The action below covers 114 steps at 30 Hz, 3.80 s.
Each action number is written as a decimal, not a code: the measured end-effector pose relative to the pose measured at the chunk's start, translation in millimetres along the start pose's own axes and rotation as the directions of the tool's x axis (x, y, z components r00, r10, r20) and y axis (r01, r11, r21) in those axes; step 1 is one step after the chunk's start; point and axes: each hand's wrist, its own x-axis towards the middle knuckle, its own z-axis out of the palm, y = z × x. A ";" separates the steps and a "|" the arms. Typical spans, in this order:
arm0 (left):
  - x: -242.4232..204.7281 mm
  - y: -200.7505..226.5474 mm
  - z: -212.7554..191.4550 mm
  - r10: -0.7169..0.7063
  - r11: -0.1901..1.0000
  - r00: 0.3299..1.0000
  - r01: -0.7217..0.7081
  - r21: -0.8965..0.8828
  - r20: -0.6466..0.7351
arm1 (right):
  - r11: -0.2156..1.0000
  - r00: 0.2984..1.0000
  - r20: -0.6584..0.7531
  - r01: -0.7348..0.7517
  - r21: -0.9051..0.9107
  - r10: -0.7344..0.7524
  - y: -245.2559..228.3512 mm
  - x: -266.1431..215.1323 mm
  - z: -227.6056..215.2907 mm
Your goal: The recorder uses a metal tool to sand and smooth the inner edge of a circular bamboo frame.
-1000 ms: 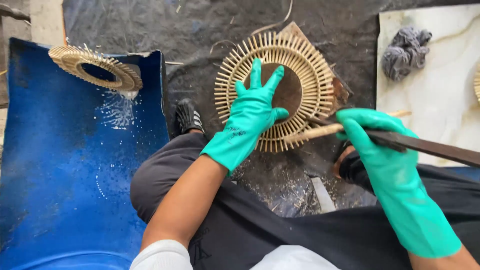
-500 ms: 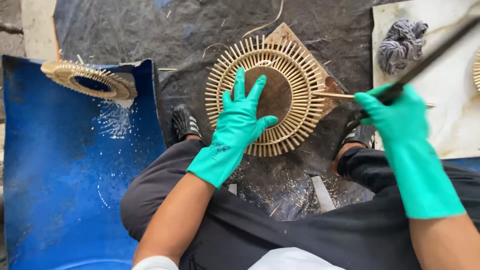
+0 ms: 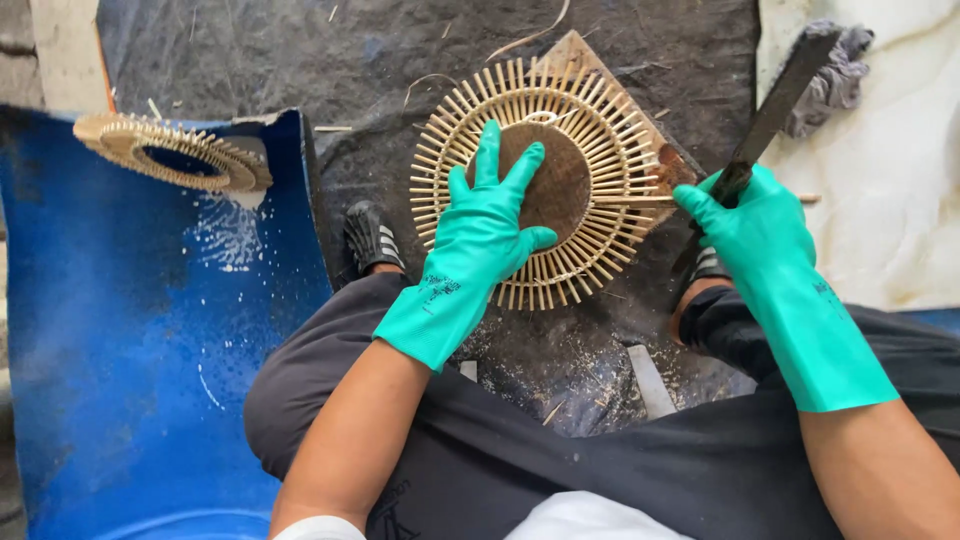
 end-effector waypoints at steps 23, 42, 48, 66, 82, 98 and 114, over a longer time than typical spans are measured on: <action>0.3 -2.6 7.8 -0.034 0.999 0.996 0.032 -0.027 -0.079 | 0.772 0.933 0.277 -0.348 0.533 0.230 -0.7 -144.9 14.4; 9.2 -14.9 -0.5 0.072 0.994 0.997 -0.071 -0.087 0.002 | 0.742 0.874 0.389 -0.463 0.485 0.291 10.2 -122.9 7.5; 17.2 -18.7 -4.4 0.083 0.995 0.996 -0.082 -0.052 0.026 | 0.767 0.882 0.440 -0.396 0.505 0.166 13.1 -97.0 9.7; -2.1 6.9 -0.9 -0.119 0.990 0.993 0.119 -0.072 0.010 | 0.739 0.869 0.397 -0.472 0.481 0.297 2.7 -155.2 16.6; 5.0 -2.1 -5.2 -0.047 0.998 0.998 0.045 -0.054 -0.037 | 0.657 0.902 0.322 -0.430 0.620 0.287 -10.1 -120.2 22.6; -6.7 13.0 -0.8 -0.148 0.989 0.984 0.149 -0.004 -0.094 | 0.697 0.918 0.286 -0.394 0.599 0.273 -11.5 -159.7 24.0; -7.9 11.5 0.9 -0.154 0.988 0.985 0.153 -0.022 -0.073 | 0.905 0.997 0.083 -0.035 0.423 0.000 -10.4 -52.0 -35.8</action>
